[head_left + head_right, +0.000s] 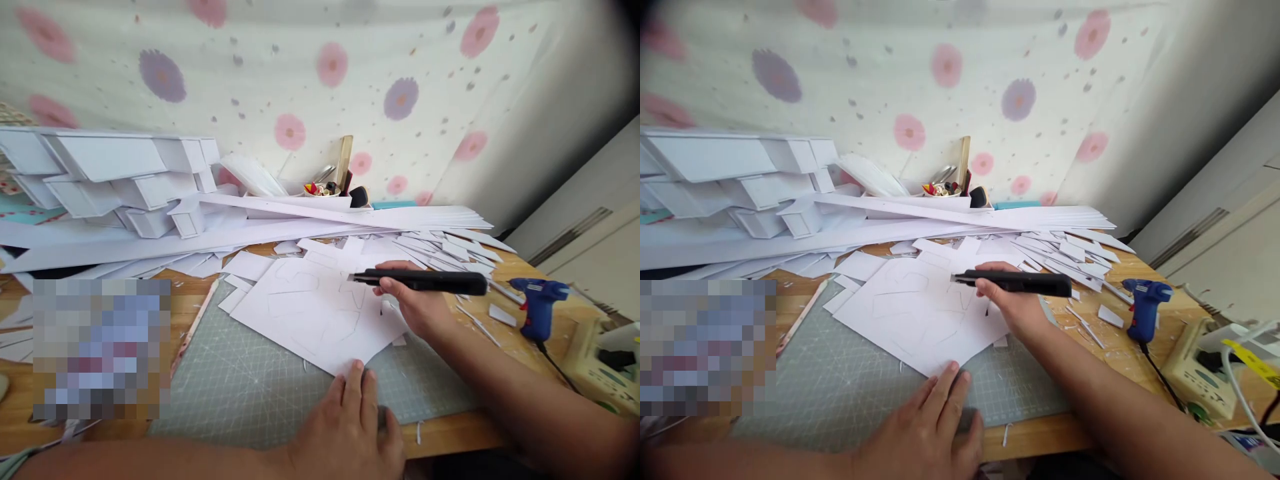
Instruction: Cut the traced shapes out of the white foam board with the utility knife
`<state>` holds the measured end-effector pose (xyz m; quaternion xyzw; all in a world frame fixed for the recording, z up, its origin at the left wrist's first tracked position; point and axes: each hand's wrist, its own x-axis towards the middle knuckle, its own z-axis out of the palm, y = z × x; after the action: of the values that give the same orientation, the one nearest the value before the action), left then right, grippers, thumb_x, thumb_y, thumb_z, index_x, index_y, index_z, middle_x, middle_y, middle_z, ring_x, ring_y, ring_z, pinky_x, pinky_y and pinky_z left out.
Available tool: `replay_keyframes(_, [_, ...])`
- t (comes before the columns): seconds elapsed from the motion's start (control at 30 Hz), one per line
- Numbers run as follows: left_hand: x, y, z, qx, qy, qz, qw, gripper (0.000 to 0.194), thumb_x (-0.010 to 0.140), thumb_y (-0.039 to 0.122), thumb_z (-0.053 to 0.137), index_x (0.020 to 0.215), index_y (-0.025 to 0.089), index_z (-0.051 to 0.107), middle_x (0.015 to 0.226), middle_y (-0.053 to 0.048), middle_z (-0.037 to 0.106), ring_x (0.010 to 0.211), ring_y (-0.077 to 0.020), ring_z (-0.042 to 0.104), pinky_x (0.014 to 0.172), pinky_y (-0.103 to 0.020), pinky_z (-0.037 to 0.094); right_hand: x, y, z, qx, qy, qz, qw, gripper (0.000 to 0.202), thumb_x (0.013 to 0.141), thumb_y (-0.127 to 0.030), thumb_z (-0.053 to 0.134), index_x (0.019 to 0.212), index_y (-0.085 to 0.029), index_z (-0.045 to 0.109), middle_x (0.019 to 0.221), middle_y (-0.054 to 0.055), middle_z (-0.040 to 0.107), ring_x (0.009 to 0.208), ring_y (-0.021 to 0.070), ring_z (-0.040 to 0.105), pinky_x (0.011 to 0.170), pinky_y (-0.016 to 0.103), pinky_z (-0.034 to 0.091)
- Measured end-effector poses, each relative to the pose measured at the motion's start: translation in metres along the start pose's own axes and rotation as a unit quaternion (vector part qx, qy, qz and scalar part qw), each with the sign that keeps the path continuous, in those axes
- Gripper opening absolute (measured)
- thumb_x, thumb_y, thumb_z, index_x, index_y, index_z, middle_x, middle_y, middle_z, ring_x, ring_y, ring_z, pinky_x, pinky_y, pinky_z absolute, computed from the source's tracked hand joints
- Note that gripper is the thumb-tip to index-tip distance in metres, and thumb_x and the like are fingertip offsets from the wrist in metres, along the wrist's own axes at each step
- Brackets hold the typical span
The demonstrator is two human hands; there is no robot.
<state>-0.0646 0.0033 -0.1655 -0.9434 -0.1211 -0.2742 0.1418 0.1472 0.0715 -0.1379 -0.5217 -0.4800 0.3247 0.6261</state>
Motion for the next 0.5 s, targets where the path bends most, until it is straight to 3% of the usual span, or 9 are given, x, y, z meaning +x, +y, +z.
replay_keyframes(0.1, [0.0, -0.001, 0.003, -0.028, -0.001, -0.021, 0.999, 0.017, 0.087, 0.025, 0.057, 0.101, 0.015, 0.057, 0.104, -0.024, 0.07, 0.104, -0.039, 0.065, 0.081, -0.047, 0.054, -0.021, -0.001, 0.002, 0.032, -0.06, 0.041, 0.997, 0.027, 0.071, -0.038, 0.075, 0.092, -0.024, 0.068, 0.065, -0.001, 0.064, 0.058, 0.0161, 0.059, 0.057, 0.029, 0.049])
replay_keyframes(0.2, [0.001, -0.003, 0.002, -0.054, 0.018, -0.017, 0.998, 0.014, 0.086, 0.018, 0.055, 0.098, 0.013, 0.059, 0.109, -0.023, 0.069, 0.108, -0.0374, 0.064, 0.086, -0.043, 0.054, -0.036, -0.003, 0.008, 0.004, -0.054, 0.053, 0.997, 0.022, 0.075, -0.036, 0.071, 0.093, -0.025, 0.068, 0.059, -0.002, 0.06, 0.051, 0.0153, 0.056, 0.047, 0.027, 0.044])
replay_keyframes(0.33, [-0.001, -0.003, -0.002, -0.055, 0.028, -0.016, 0.998, 0.015, 0.086, 0.015, 0.05, 0.097, 0.012, 0.06, 0.108, -0.023, 0.07, 0.104, -0.0341, 0.066, 0.083, -0.04, 0.055, -0.046, -0.012, 0.016, -0.144, -0.04, -0.05, 0.988, 0.01, 0.075, -0.032, 0.07, 0.081, -0.026, 0.066, 0.066, 0.0, 0.065, 0.056, 0.0159, 0.06, 0.052, 0.028, 0.05])
replay_keyframes(0.5, [0.002, -0.006, -0.013, 0.017, -0.027, -0.064, 0.997, 0.015, 0.083, 0.018, 0.051, 0.095, 0.011, 0.057, 0.099, -0.026, 0.071, 0.093, -0.0341, 0.07, 0.075, -0.041, 0.058, -0.056, -0.016, 0.021, -0.283, -0.028, -0.168, 0.944, 0.012, 0.069, -0.033, 0.072, 0.074, -0.024, 0.066, 0.066, 0.001, 0.068, 0.057, 0.0175, 0.063, 0.054, 0.029, 0.05])
